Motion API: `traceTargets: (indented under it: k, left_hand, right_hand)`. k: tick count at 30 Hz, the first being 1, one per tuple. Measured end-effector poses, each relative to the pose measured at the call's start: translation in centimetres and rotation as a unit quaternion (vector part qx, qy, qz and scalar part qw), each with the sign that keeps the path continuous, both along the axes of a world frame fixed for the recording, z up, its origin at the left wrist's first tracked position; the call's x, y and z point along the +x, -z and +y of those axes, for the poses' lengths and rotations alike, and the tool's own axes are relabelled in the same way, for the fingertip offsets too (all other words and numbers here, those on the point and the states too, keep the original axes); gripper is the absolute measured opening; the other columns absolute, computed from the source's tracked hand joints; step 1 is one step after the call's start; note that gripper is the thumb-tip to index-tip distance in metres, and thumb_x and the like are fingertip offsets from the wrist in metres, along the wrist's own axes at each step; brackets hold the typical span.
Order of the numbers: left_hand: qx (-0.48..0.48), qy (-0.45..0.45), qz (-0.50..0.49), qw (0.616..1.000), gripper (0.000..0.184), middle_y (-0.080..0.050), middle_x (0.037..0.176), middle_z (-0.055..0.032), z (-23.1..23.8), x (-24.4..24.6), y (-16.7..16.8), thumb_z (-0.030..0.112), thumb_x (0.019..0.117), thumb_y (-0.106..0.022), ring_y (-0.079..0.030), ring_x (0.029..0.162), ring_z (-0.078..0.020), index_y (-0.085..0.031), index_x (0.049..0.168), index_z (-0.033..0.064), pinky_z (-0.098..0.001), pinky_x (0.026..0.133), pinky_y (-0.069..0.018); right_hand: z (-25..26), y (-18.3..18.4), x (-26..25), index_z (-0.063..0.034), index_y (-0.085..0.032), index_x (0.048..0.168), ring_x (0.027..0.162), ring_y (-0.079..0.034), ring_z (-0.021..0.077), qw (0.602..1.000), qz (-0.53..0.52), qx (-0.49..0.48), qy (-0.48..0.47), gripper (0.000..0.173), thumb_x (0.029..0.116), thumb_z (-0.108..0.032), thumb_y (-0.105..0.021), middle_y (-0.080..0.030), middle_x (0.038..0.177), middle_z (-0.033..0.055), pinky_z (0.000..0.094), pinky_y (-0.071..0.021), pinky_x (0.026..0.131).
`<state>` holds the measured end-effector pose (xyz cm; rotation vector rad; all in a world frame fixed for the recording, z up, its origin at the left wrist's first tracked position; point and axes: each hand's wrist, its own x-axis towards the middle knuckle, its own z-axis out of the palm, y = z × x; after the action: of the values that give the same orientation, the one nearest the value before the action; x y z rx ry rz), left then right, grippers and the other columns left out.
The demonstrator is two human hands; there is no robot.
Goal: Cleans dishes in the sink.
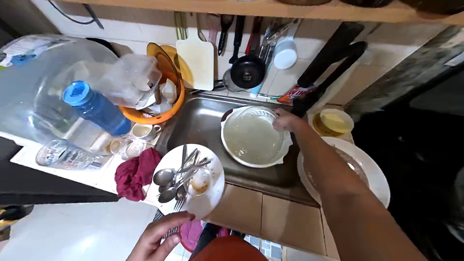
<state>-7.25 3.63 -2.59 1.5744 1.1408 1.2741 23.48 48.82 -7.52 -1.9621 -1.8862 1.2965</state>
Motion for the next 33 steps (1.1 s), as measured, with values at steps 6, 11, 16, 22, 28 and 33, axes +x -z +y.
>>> traceTargets:
  k: [6,11,16,22,28,33]
  left_hand:
    - [0.036,0.014,0.011,0.999,0.035,-0.069,0.130,0.0123,1.9,-1.6,-0.2,0.042,0.1070,-0.050,-0.062,0.123,-0.0032,-0.065,0.136,0.0295,-0.0268,0.107,-0.0503]
    - [0.048,0.029,0.028,0.998,0.034,-0.069,0.129,0.0147,4.0,-2.8,-0.6,0.043,0.1068,-0.050,-0.063,0.120,-0.0003,-0.066,0.135,0.0318,-0.0231,0.104,-0.0513]
    - [0.052,0.053,0.015,0.997,0.034,-0.071,0.126,0.0149,5.6,-2.9,-0.9,0.044,0.1064,-0.049,-0.065,0.116,-0.0002,-0.066,0.134,0.0332,-0.0214,0.101,-0.0524]
    - [0.037,0.100,-0.029,0.994,0.034,-0.072,0.124,0.0135,7.3,-1.7,-0.2,0.042,0.1063,-0.051,-0.066,0.116,-0.0026,-0.067,0.134,0.0324,-0.0230,0.102,-0.0527]
    - [-0.036,0.109,-0.097,0.989,0.032,-0.075,0.117,0.0088,8.9,1.3,0.4,0.045,0.1027,-0.056,-0.070,0.109,-0.0061,-0.072,0.125,0.0307,-0.0252,0.098,-0.0555]
    - [-0.210,0.044,-0.218,0.952,0.040,-0.070,0.125,-0.0008,9.8,7.8,-0.3,0.027,0.0987,-0.064,-0.068,0.114,-0.0152,-0.059,0.133,0.0071,-0.0345,0.097,-0.0573]
  right_hand:
    - [-2.6,-3.2,-3.1,-0.0168,-0.036,0.158,0.084,-0.055,0.0268,0.998,-0.054,0.005,-0.040,0.070,0.0943,0.008,-0.052,-0.058,0.111,0.0203,0.0448,-0.0480,0.074]
    - [-7.7,-7.4,-5.4,-0.0064,-0.045,0.154,0.138,-0.047,0.0485,0.969,-0.111,0.147,-0.166,0.067,0.0902,0.012,-0.058,-0.051,0.148,0.0286,0.0658,-0.0355,0.112]
    - [-11.8,-10.6,-4.9,-0.0156,-0.041,0.158,0.125,-0.055,0.0551,0.958,-0.127,0.203,-0.161,0.078,0.0882,0.017,-0.056,-0.059,0.132,0.0357,0.0665,-0.0419,0.105]
    - [-15.1,-12.8,-2.0,-0.0153,-0.044,0.157,0.123,-0.056,0.0565,0.938,-0.109,0.301,-0.134,0.081,0.0850,0.019,-0.058,-0.059,0.129,0.0380,0.0641,-0.0438,0.104]
    - [-16.0,-11.7,1.7,-0.0084,-0.042,0.157,0.126,-0.059,0.0466,0.940,0.007,0.342,-0.007,0.071,0.0911,0.016,-0.052,-0.058,0.141,0.0273,0.0615,-0.0452,0.106]
    - [-18.3,-7.1,3.8,-0.0082,-0.034,0.159,0.117,-0.061,0.0308,0.920,0.228,0.250,0.199,0.064,0.0990,0.006,-0.051,-0.053,0.145,0.0232,0.0480,-0.0523,0.097]
